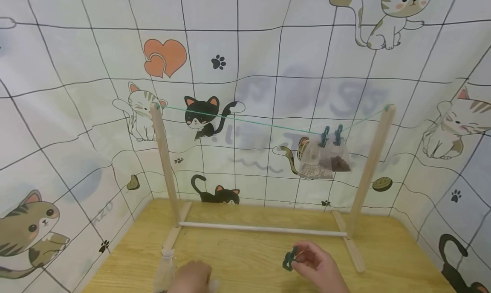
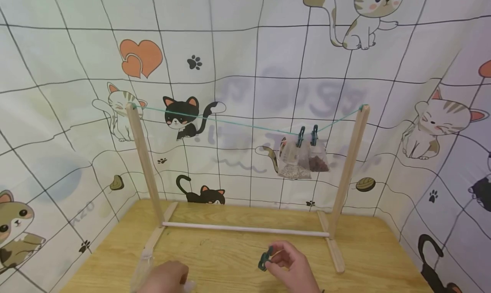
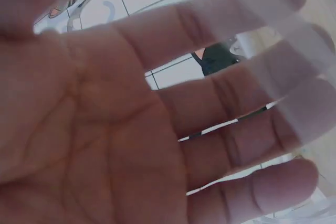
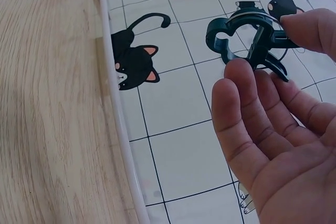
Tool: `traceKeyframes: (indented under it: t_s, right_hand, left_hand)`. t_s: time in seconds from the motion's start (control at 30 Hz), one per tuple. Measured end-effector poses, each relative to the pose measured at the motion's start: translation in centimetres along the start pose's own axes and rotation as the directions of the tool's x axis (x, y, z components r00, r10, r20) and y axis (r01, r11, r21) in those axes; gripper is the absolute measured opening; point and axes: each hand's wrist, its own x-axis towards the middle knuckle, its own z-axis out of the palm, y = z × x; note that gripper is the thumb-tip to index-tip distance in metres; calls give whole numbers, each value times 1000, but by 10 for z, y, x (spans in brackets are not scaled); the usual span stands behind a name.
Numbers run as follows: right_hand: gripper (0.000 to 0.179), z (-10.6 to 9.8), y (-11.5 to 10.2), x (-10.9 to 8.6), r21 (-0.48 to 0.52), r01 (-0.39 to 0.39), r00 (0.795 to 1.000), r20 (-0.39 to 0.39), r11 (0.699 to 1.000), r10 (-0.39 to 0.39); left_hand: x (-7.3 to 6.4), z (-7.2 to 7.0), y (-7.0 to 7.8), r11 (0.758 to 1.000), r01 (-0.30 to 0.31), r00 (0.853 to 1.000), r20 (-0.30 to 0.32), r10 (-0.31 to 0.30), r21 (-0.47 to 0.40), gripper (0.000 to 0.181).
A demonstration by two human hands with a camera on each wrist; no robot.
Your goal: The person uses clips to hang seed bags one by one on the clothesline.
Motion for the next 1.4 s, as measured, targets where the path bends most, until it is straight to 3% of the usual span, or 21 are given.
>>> traceKeyframes:
  t_s: [0.13, 0.23, 0.3, 0.4, 0.5, 0.6, 0.7, 0.9, 1.0, 1.2, 1.27, 1.4]
  right_hand:
    - [34, -1, 0, 1, 9, -22, 1000, -5, 1000, 22]
    - [34, -2, 1, 1, 24, -30, 999, -11, 999, 31]
    - [35, -3, 1, 0, 44, -36, 999, -14, 998, 37]
    - [35, -5, 1, 0, 77, -41, 999, -17, 996, 42]
    - [33, -7, 0, 0, 98, -40, 999, -15, 994, 41]
    - [30, -8, -1, 0, 104, -22, 999, -23, 994, 25]
    - [28, -10, -2, -1, 107, 25, 999, -37, 994, -21]
    - [32, -18, -15, 9, 72, 85, 993, -87, 994, -79]
    - [32, -27, -33, 18, -3, 155, 983, -100, 988, -154]
    - [28, -48, -80, 44, -173, 351, 923, -98, 920, -371]
    - [28, -56, -98, 51, -236, 374, 909, -97, 897, -405]
    - [31, -68, -137, 63, -387, 386, 890, -82, 837, -448]
  left_hand:
    - [1, -1, -5, 998, 41, 998, -45, -43, -50, 10]
    - [1, -6, -13, 994, 10, 997, -74, -19, -108, 9]
    - [0, -12, -19, 986, -41, 996, -91, 26, -163, 13]
    - [0, -21, -24, 951, -159, 984, -114, 133, -264, 23]
    - [1, -28, -21, 897, -273, 959, -167, 228, -348, 19]
    - [5, -33, -10, 853, -360, 926, -256, 278, -378, 13]
    - [11, -37, 7, 830, -419, 890, -346, 296, -368, 14]
    - [27, -54, 40, 796, -460, 862, -415, 292, -394, 11]
    - [39, -64, 54, 778, -497, 833, -462, 304, -384, 10]
    - [65, -88, 81, 747, -579, 762, -544, 352, -327, 14]
    - [73, -98, 90, 739, -596, 748, -551, 369, -315, 16]
    - [91, -117, 105, 722, -614, 741, -550, 386, -320, 21]
